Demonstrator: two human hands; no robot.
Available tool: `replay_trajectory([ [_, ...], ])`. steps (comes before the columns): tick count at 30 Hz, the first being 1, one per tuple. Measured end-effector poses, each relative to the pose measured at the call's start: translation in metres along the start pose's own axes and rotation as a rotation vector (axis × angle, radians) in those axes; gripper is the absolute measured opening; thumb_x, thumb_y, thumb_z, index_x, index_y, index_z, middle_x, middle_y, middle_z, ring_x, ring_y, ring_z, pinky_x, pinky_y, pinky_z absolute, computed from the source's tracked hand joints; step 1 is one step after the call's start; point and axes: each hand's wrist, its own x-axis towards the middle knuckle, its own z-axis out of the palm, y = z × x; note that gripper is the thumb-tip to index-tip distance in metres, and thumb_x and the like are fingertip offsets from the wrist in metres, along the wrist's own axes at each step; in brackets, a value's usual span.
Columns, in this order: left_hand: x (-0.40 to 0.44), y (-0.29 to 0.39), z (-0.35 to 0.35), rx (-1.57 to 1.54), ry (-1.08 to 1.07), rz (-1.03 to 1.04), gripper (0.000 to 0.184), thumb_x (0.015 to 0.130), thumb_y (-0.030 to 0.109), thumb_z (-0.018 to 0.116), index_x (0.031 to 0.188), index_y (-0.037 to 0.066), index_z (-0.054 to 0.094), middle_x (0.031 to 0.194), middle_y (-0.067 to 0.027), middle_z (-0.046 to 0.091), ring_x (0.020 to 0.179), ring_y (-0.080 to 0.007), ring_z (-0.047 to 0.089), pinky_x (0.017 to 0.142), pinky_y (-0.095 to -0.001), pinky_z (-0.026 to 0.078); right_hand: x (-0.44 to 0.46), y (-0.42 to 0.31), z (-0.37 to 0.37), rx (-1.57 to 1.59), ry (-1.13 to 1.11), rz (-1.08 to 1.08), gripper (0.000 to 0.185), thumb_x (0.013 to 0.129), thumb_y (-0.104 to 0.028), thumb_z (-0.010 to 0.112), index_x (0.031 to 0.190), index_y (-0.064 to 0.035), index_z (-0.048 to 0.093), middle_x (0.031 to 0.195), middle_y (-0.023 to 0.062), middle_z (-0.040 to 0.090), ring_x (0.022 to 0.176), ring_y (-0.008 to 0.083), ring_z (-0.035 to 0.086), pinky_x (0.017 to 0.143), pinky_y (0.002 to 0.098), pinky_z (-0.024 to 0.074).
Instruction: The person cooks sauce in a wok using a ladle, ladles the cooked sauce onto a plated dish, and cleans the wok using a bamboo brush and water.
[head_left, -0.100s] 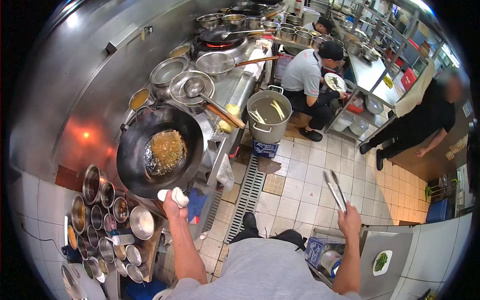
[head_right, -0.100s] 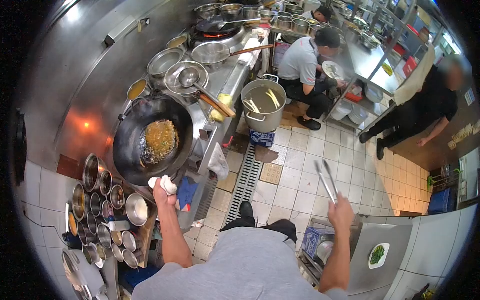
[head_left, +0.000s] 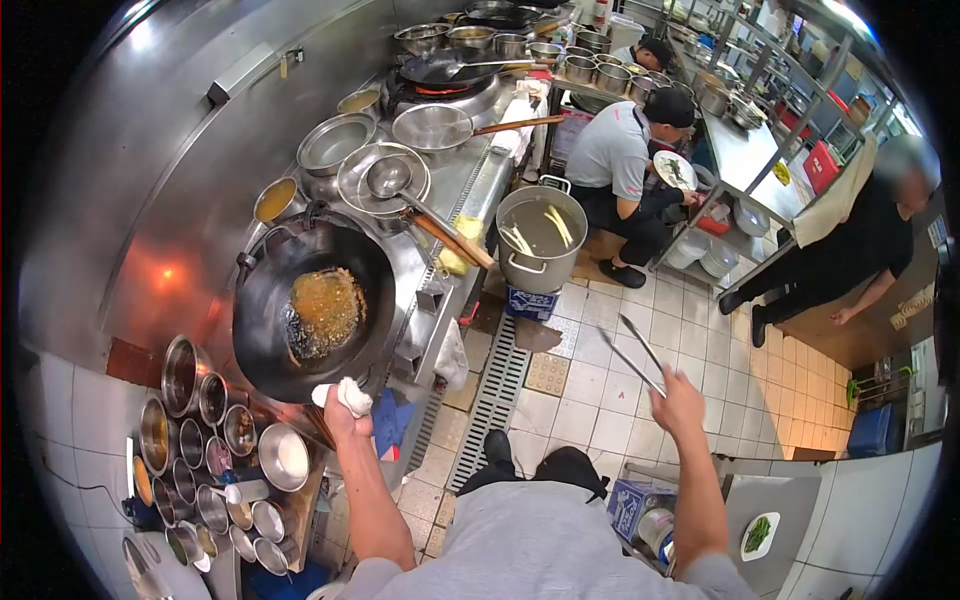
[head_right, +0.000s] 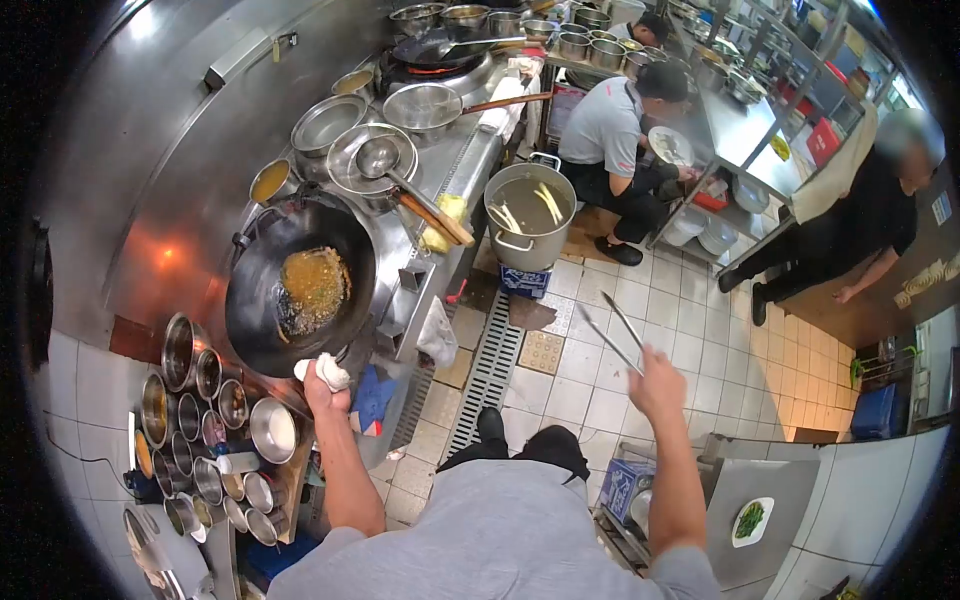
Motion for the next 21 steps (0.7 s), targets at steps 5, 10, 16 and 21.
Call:
replay_trajectory([
  [5, -0.010, -0.045, 0.039, -0.180, 0.086, -0.064, 0.013, 0.099, 0.022, 0.055, 0.102, 0.012, 0.063, 0.091, -0.0021, 0.068, 0.077, -0.0204, 0.067, 0.065, -0.0395, 0.057, 0.192, -0.083, 0.033, -0.196, -0.103, -0.282, 0.035, 0.091, -0.028, 0.065, 0.118, -0.0063, 0.065, 0.106, 0.0157, 0.072, 0.090, 0.0358, 0.073, 0.073, 0.0464, 0.0580],
  [10, 0.007, -0.053, 0.059, -0.213, 0.077, -0.047, 0.013, 0.097, 0.020, 0.055, 0.100, 0.011, 0.064, 0.086, -0.0034, 0.067, 0.074, -0.0209, 0.067, 0.062, -0.0387, 0.055, 0.322, -0.154, 0.102, -0.397, -0.300, -0.452, 0.021, 0.088, -0.020, 0.061, 0.095, -0.0120, 0.079, 0.099, 0.0110, 0.078, 0.093, 0.0287, 0.076, 0.074, 0.0418, 0.0600],
  [16, 0.022, -0.053, 0.077, -0.248, 0.179, -0.017, 0.008, 0.094, 0.019, 0.058, 0.098, 0.013, 0.063, 0.085, -0.0023, 0.067, 0.070, -0.0209, 0.067, 0.057, -0.0380, 0.054, 0.375, -0.171, 0.174, -0.448, -0.386, -0.553, 0.023, 0.085, -0.026, 0.065, 0.097, -0.0134, 0.079, 0.102, 0.0121, 0.078, 0.094, 0.0283, 0.076, 0.079, 0.0404, 0.0596],
  [21, 0.041, -0.055, 0.096, -0.232, 0.229, 0.021, 0.011, 0.096, 0.020, 0.056, 0.100, 0.012, 0.063, 0.090, -0.0038, 0.068, 0.077, -0.0218, 0.067, 0.065, -0.0383, 0.056, 0.363, -0.199, 0.167, -0.093, -0.128, -0.561, 0.034, 0.094, -0.032, 0.059, 0.109, -0.0055, 0.073, 0.107, 0.0233, 0.073, 0.099, 0.0328, 0.073, 0.089, 0.0473, 0.0558],
])
